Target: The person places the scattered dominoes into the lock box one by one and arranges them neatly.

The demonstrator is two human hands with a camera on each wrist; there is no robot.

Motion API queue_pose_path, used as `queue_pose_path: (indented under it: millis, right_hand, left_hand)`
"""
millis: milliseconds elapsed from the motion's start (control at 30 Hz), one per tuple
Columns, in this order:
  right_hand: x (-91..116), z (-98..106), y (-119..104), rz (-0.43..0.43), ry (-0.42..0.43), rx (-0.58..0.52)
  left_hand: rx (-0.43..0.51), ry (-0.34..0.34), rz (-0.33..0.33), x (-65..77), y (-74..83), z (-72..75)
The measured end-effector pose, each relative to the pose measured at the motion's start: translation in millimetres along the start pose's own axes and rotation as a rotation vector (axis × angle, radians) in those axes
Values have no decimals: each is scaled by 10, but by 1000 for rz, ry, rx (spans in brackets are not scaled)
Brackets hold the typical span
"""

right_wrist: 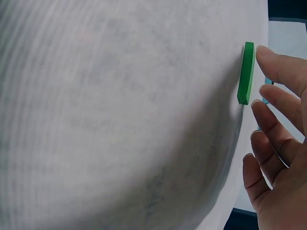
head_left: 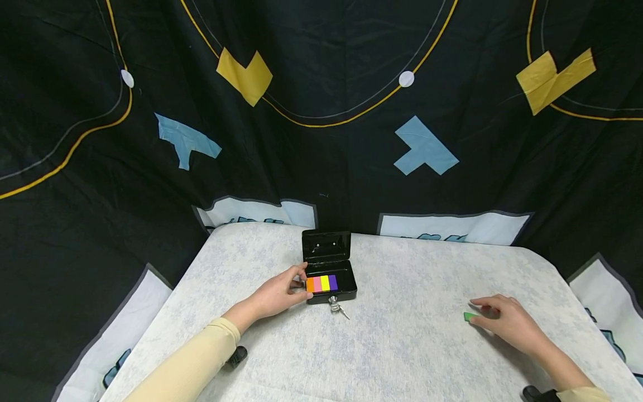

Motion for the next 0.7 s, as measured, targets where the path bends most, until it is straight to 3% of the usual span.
queue_pose_path:
  millis: [700]
  right_hand:
    - [70,35,163,-1,-4,-26]
  left_hand:
    - [8,4,15,7,3,5]
Point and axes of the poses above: each hand's wrist, its own x-axis away from the middle knuckle, its own z-axis out of the back of the hand, y = z × x, the point moved 6 cm from there along -x, towards the middle knuckle, and after that the axes turned 3 degrees about -x, right-handed, at the moved point
